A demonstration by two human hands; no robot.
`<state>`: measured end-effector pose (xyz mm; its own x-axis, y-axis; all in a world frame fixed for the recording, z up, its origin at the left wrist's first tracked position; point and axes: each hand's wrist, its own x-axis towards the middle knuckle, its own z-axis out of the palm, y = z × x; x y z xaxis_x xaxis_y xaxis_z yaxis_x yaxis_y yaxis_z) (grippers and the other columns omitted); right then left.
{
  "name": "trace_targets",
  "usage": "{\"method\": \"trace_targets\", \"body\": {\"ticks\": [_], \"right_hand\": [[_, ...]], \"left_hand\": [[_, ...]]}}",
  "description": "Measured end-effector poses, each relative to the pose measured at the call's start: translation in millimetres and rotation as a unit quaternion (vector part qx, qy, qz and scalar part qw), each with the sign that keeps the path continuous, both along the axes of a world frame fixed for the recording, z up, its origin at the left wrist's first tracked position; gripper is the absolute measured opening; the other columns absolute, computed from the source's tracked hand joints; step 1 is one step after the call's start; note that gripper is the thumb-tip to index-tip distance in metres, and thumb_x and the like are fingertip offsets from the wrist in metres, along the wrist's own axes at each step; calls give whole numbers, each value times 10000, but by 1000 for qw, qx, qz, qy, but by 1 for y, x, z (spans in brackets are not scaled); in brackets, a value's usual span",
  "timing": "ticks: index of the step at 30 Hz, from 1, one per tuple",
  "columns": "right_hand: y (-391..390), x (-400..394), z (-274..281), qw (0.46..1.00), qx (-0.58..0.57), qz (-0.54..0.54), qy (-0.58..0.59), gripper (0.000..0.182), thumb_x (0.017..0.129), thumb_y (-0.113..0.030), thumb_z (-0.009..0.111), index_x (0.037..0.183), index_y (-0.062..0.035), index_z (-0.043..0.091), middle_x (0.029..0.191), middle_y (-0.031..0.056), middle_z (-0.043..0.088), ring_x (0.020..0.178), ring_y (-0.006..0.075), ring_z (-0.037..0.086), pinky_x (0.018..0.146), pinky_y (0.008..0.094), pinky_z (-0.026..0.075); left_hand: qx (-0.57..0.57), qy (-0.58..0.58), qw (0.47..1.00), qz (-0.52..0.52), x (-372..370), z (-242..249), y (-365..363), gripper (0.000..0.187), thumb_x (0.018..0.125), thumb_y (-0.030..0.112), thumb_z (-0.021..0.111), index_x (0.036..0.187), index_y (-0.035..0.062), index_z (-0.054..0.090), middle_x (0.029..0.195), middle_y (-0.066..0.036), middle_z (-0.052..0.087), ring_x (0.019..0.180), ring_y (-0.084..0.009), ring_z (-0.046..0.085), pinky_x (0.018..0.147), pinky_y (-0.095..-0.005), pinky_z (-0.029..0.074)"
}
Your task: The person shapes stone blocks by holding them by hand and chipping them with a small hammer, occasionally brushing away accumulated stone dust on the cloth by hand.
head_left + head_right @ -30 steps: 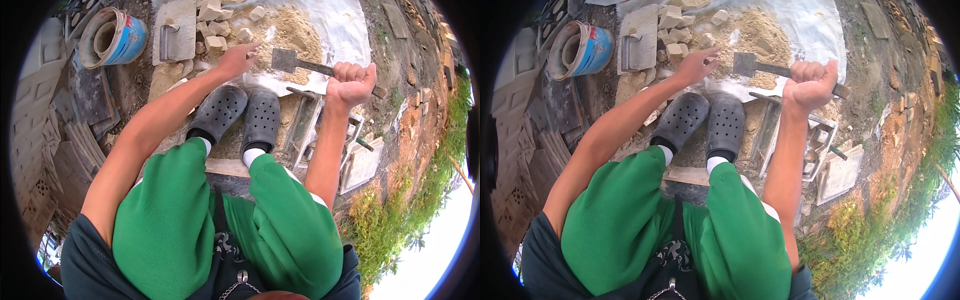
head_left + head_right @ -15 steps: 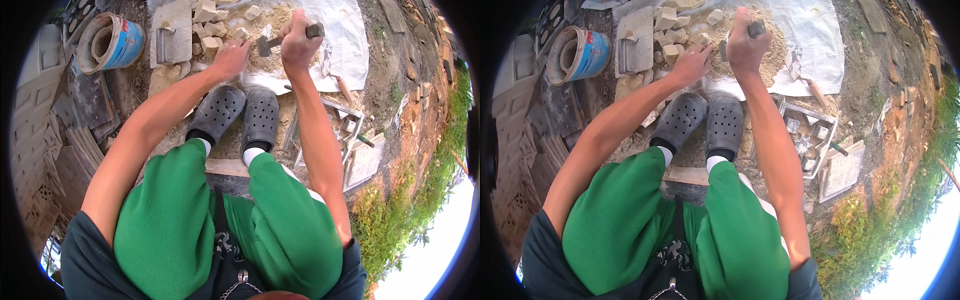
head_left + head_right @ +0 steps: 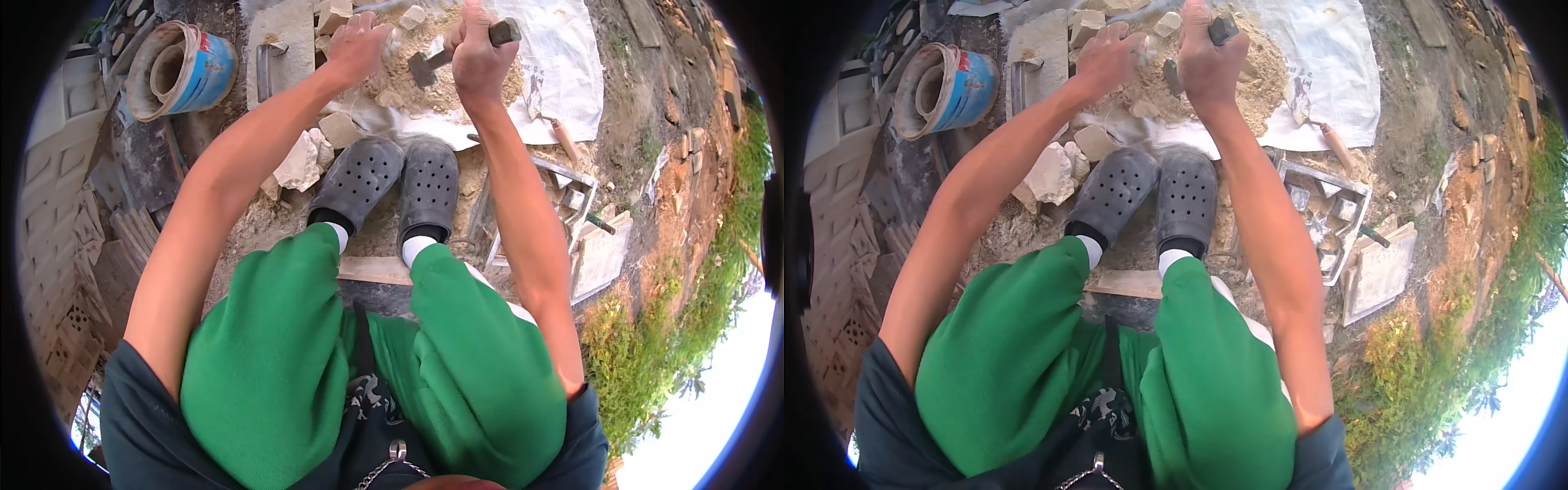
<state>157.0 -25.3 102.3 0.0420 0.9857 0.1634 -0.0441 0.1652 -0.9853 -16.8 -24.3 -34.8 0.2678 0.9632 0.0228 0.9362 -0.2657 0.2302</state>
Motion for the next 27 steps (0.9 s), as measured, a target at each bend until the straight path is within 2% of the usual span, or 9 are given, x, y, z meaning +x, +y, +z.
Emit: {"method": "trace_targets", "body": {"ticks": [3, 8, 10, 12, 16, 19, 21, 24, 27], "right_hand": [[-5, 4, 28, 1000, 10, -11, 19, 415, 983, -157, 490, 576, -103, 429, 503, -24, 406, 443, 87, 385, 442, 279, 307], [-13, 10, 63, 999, 0, -33, 39, 505, 983, -205, 509, 494, -87, 461, 436, -37, 423, 391, 50, 384, 387, 256, 266], [-16, 8, 41, 999, 11, -21, 44, 496, 984, -203, 509, 505, -84, 463, 444, -40, 423, 401, 46, 387, 394, 253, 269], [-21, 5, 1, 998, 30, 16, 52, 460, 991, -203, 515, 551, -69, 483, 477, -45, 437, 437, 36, 397, 415, 238, 277], [-16, 12, 0, 998, 6, 23, 53, 425, 990, -203, 530, 589, -63, 509, 500, -50, 451, 457, 30, 392, 421, 242, 267], [-13, 10, 22, 998, 41, 22, 41, 409, 994, -199, 516, 607, -69, 490, 513, -33, 433, 462, 58, 386, 436, 261, 290], [-23, 5, 47, 999, 33, -12, 24, 408, 1003, -191, 486, 615, -63, 466, 535, -7, 426, 487, 91, 397, 465, 273, 326], [-22, 2, -3, 998, 48, 2, 39, 433, 985, -199, 534, 575, -64, 490, 491, -58, 435, 452, 30, 377, 418, 253, 266], [-12, 3, -8, 999, 18, 6, -33, 431, 989, -185, 508, 576, -68, 461, 500, -29, 422, 457, 70, 384, 436, 263, 304]], "left_hand": [[-95, -49, 994, 27, 0, -6, 16, 411, 880, 226, 572, 1283, 158, 531, 1240, -148, 531, 1126, -348, 550, 901, -485, 484], [-14, -60, 996, 58, 15, 10, 21, 362, 896, 228, 571, 1247, 144, 557, 1207, -150, 557, 1093, -351, 578, 862, -475, 507], [15, -61, 995, 82, 17, 15, 14, 341, 903, 235, 571, 1229, 134, 570, 1183, -148, 569, 1089, -348, 582, 861, -466, 509], [42, -179, 983, 9, 16, 12, 5, 249, 894, 125, 516, 1120, 72, 605, 1072, -188, 590, 1000, -361, 609, 845, -468, 510], [-109, -165, 980, -12, 25, 3, -36, 303, 903, 231, 574, 1173, 97, 609, 1081, -146, 597, 972, -353, 624, 839, -452, 511], [-171, -141, 975, 25, 34, 1, -58, 266, 896, 228, 578, 1059, 25, 633, 1037, -177, 585, 952, -372, 624, 836, -466, 504], [-181, -132, 974, 36, 38, 4, -66, 270, 888, 223, 585, 1051, 13, 625, 1051, -192, 577, 972, -383, 615, 846, -471, 501], [-171, -119, 978, 30, 41, 9, -76, 274, 875, 200, 578, 1044, -12, 614, 1079, -227, 568, 1012, -405, 600, 866, -485, 497], [-172, -114, 978, 21, 41, 11, -75, 272, 859, 167, 568, 1043, -30, 605, 1095, -247, 565, 1038, -417, 590, 877, -498, 494]]}}
